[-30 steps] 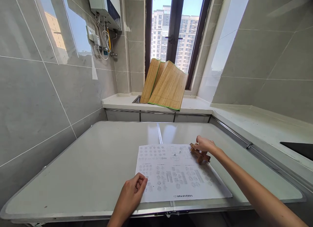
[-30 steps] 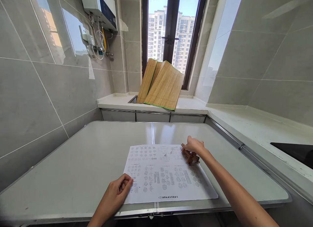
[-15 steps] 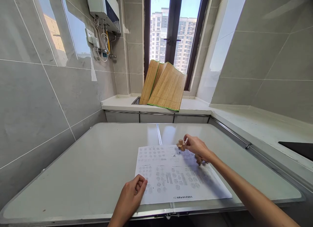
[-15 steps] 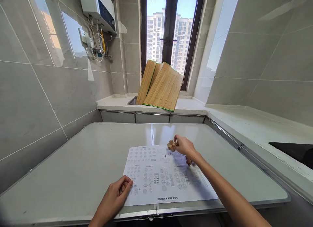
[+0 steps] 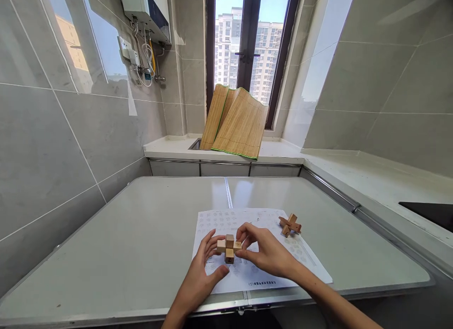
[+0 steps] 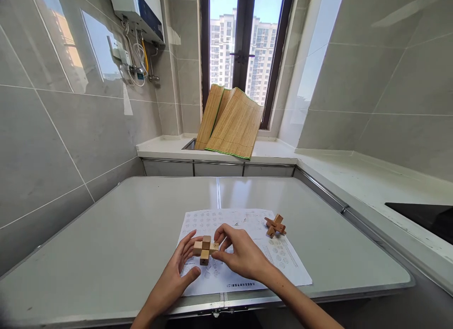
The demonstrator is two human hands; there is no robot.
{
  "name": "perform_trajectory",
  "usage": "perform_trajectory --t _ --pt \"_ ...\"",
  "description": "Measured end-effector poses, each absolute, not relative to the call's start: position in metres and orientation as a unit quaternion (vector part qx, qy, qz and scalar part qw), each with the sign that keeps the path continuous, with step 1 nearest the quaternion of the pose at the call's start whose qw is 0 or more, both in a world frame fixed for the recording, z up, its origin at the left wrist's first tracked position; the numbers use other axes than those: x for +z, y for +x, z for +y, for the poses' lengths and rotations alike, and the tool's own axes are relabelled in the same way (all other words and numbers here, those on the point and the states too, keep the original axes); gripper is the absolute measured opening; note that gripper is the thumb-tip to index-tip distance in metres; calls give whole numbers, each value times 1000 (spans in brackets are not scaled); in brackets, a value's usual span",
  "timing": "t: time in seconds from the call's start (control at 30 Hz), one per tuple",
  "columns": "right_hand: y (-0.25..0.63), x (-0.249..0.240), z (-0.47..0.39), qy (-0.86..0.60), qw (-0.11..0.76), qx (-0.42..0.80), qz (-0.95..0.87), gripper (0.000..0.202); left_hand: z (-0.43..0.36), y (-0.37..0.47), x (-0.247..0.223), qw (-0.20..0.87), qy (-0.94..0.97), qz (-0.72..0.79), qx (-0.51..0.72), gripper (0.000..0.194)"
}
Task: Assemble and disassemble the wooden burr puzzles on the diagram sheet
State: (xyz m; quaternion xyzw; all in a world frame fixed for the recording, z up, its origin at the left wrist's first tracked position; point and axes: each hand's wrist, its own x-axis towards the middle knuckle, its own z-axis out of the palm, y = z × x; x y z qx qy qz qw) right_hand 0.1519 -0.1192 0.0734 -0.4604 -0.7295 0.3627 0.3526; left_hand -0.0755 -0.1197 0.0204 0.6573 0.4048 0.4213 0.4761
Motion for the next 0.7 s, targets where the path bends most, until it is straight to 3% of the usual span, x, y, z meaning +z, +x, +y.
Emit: perform_trajectory --t 0.1,0.23,0.4,0.47,0.57,0.7 --pt "145 68 -130 -447 387 383 -710 19 -123 -65 32 535 624 399 406 79" --pt "147 65 -140 -420 391 452 -683 24 -130 -62 47 526 630 403 406 65" --pt "165 66 -136 -315 276 603 -680 42 -136 -61 60 487 691 384 371 83" --pt "172 64 -132 -279 228 635 -684 44 -137 -59 64 473 721 374 343 80" --pt "176 58 -131 -278 223 632 -688 37 -138 -54 68 456 746 366 318 67" --pt "174 51 -136 -332 279 555 -710 27 -136 -49 64 436 759 373 309 68"
